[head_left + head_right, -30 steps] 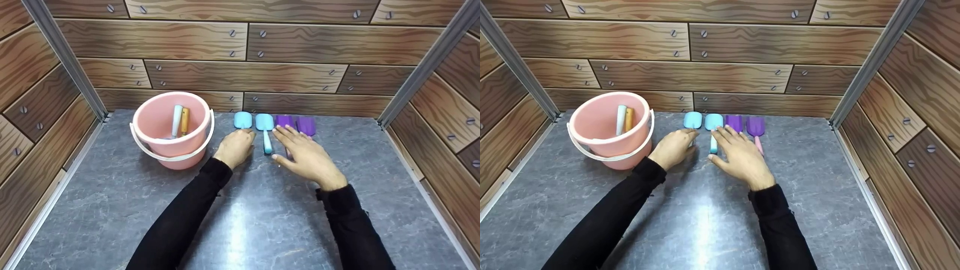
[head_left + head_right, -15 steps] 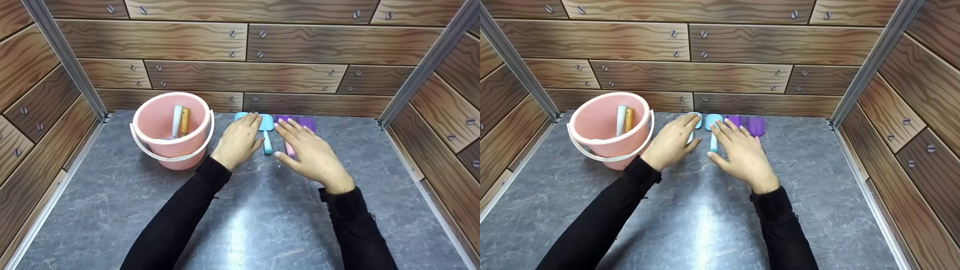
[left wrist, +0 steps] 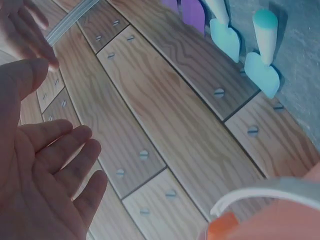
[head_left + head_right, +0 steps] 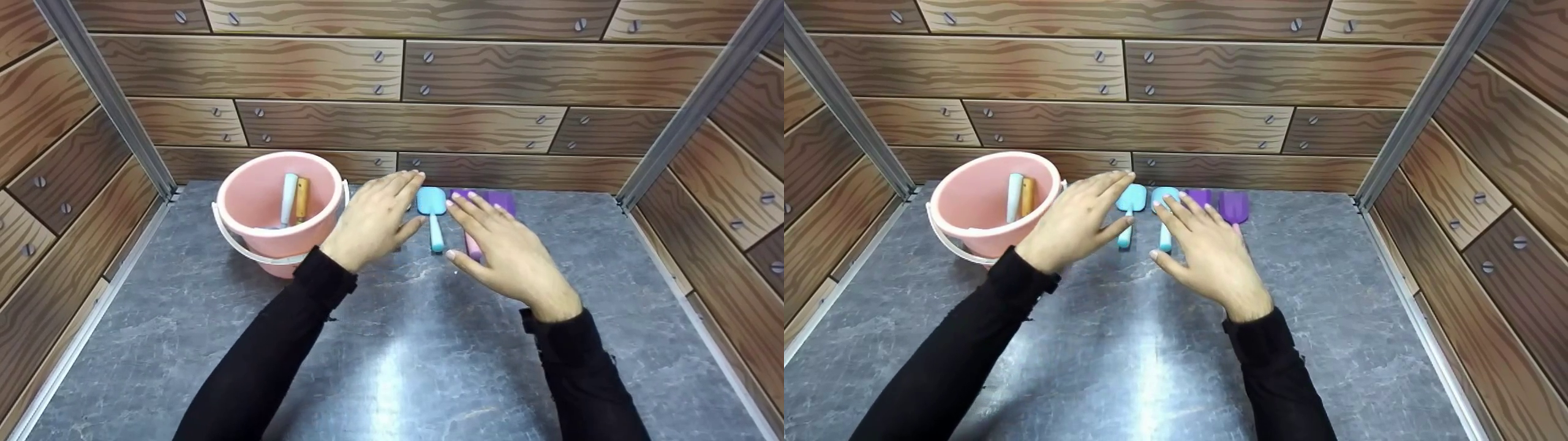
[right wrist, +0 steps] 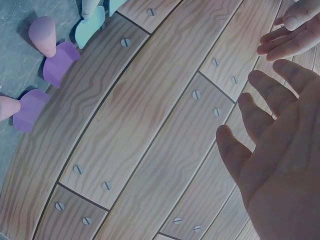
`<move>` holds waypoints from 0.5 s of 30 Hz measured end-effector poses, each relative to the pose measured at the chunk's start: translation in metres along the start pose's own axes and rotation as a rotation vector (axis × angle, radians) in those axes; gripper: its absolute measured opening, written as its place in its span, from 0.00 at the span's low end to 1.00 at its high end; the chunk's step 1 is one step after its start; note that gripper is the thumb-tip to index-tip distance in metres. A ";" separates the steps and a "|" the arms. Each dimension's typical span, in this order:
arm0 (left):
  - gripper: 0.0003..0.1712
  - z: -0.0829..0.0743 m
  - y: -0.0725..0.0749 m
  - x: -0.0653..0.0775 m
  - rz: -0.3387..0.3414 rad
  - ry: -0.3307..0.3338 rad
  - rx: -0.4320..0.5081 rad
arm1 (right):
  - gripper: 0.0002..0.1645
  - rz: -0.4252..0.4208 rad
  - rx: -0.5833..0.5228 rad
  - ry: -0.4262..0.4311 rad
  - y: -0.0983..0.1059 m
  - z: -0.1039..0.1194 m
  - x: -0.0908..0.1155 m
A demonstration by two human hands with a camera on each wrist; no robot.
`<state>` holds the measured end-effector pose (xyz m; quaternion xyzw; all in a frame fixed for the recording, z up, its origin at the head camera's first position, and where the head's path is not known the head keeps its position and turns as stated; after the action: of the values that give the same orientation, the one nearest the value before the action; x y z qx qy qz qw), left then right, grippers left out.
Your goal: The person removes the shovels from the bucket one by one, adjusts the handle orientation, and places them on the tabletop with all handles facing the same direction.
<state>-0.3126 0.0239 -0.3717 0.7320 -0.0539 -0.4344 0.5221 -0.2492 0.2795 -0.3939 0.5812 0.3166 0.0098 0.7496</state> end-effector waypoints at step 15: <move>0.44 0.024 0.031 0.014 0.036 0.018 0.003 | 0.51 -0.002 0.008 0.047 0.000 0.013 0.000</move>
<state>-0.3088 -0.0144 -0.3562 0.7356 -0.0630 -0.4183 0.5291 -0.2428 0.2680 -0.3919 0.5835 0.3347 0.0212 0.7396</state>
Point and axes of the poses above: each hand's wrist, its own x-axis away from the middle knuckle, its own y-axis out of the back of the hand, z = x × y, the point moved 2 cm from there along -x, towards the middle knuckle, and after that the axes turned 12 degrees about -z, right-handed, at the moved point
